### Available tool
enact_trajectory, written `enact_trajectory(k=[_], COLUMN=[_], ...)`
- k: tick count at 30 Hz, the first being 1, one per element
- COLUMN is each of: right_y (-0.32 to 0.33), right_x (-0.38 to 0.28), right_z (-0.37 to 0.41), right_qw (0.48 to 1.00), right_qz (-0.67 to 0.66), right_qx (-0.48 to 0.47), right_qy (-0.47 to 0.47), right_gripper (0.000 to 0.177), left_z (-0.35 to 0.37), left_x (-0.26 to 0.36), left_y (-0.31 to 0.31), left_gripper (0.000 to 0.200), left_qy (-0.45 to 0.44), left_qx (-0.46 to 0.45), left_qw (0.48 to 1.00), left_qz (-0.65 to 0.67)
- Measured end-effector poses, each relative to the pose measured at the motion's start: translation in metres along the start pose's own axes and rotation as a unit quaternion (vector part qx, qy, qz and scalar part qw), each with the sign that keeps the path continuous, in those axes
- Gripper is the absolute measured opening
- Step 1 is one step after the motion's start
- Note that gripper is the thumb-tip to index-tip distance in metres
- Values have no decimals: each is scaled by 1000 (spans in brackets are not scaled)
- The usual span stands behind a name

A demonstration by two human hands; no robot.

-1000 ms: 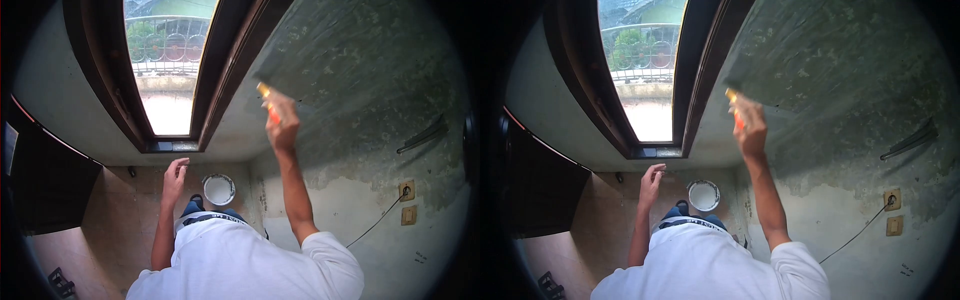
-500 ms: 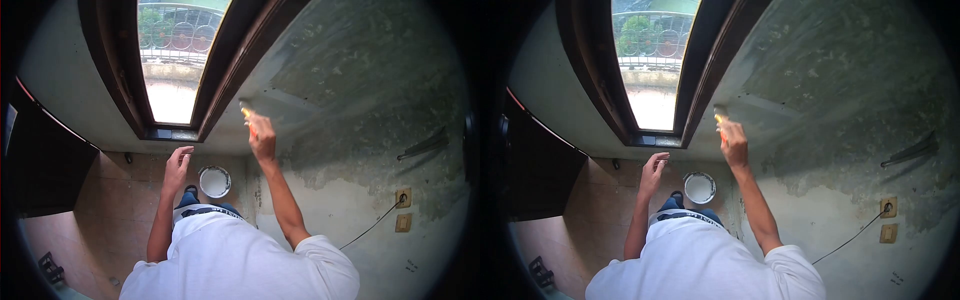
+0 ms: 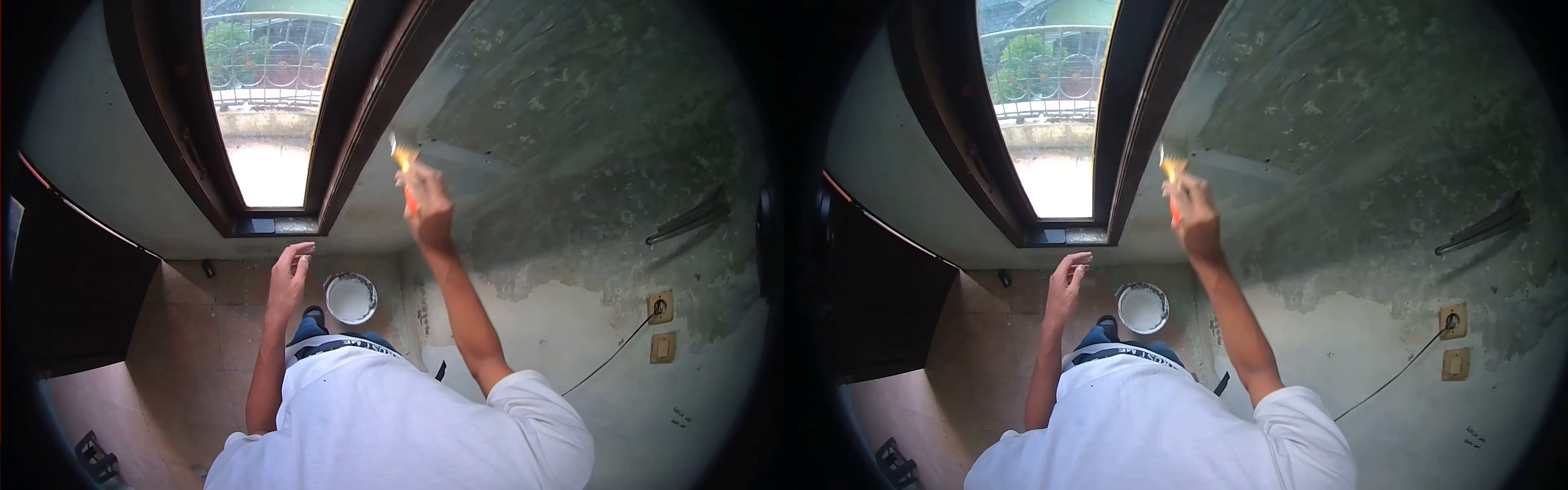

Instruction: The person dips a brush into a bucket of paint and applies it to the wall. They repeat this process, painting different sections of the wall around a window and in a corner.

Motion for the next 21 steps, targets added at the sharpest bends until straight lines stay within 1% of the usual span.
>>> enact_trajectory(k=[1,2,4,5,7,8,11,12,14,15,17,19,20,21], right_y=[-10,-11,-9,3,30,46,92,99,115,106,69,38,25,15], right_x=[5,5,2,5,5,-2,-20,-27,-43,-36,-21,-20,-17,-21], right_z=[22,21,8,-15,-80,-109,-187,-206,-229,-221,-171,-103,-71,-59], right_qw=[999,999,997,998,999,995,964,964,941,943,973,988,996,998], right_qz=[-18,-19,-10,-10,-5,20,57,59,120,105,71,21,6,-8], right_qx=[-25,-25,-63,-30,40,79,197,195,246,220,116,57,6,-44], right_qy=[-26,-25,-50,-57,15,54,170,172,197,228,185,139,93,44], right_gripper=[41,41,44,45,46,44,41,41,26,30,34,36,36,36], left_z=[0,0,2,2,2,3,-1,-2,-3,-2,-5,-5,-5,-6], left_x=[-1,0,2,2,-7,-9,-13,-12,-12,-13,-17,-12,-11,-11], left_y=[-1,-1,0,1,3,2,7,6,7,6,3,-1,-2,-3], left_gripper=[30,30,29,29,30,30,30,30,29,29,29,29,29,29], left_qy=[-6,-7,-3,-4,15,14,19,20,17,15,18,12,9,7], left_qx=[-4,-1,-13,-17,-22,-29,-12,-13,-7,-9,-4,0,0,7], left_qw=[1000,1000,1000,1000,1000,999,1000,1000,1000,1000,1000,1000,1000,1000], left_qz=[9,9,-10,-12,-12,-11,-6,-4,-19,-17,3,8,5,8])
Point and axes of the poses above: each hand's wrist, its own z-axis away from the middle knuckle, its own y-axis out of the back of the hand, x = y × z, the point moved 9 cm from there along -z, towards the middle knuckle, and after that the axes turned 14 degrees about x, right-handed, at the moved point
